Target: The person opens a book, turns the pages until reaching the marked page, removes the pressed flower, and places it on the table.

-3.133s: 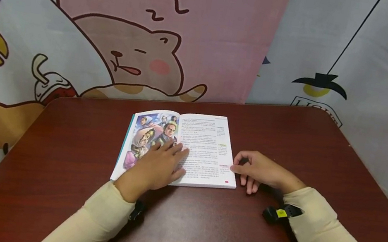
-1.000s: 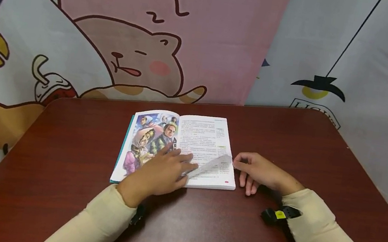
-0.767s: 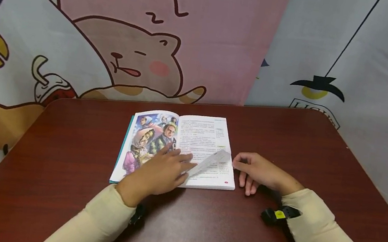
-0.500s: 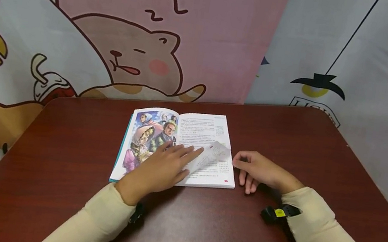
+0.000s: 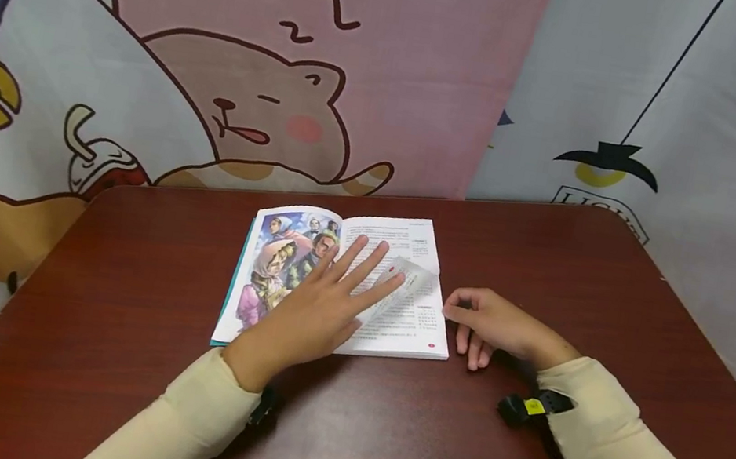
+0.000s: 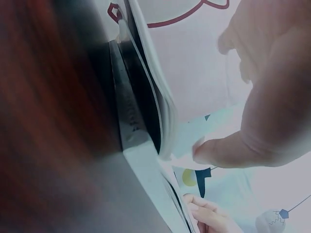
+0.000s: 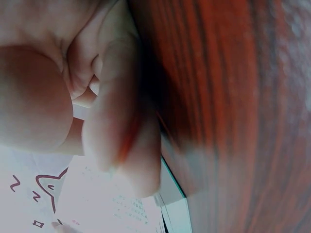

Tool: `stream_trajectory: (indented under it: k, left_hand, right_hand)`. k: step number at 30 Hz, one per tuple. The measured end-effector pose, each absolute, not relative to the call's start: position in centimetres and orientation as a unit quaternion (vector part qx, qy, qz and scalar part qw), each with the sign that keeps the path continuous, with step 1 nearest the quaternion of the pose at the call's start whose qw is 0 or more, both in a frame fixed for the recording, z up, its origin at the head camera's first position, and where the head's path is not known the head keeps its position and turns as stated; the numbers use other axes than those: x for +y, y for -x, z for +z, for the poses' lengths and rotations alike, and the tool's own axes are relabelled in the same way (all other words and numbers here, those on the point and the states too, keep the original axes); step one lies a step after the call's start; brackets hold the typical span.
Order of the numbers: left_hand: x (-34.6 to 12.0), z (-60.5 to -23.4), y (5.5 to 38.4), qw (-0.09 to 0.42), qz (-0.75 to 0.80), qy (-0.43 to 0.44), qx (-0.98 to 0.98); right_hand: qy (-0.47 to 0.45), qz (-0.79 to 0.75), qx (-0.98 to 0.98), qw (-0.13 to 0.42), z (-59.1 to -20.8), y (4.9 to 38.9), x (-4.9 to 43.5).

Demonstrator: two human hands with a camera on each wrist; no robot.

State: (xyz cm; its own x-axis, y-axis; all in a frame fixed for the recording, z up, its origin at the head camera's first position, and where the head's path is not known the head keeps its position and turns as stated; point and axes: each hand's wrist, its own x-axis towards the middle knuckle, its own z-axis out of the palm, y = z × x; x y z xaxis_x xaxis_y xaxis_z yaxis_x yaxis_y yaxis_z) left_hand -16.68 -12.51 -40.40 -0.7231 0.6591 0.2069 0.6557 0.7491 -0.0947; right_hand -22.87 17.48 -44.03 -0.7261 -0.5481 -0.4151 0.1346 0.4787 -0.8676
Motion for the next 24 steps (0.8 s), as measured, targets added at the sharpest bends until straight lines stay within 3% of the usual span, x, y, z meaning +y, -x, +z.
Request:
stream_trajectory:
  k: [13,24]
  left_hand:
    - [-12.86,-40.68,16.60,0.138,0.012,0.389,-0.911]
    - [-13.02,-40.67,16.50,0.104,0.001,0.381,-0.919]
  right_hand:
    - [0.128,-0.491,0.791,0.342,-44.25,22.82,17.36]
    - [0.129,-0.492,0.789,0.344,-44.01,22.70,17.54]
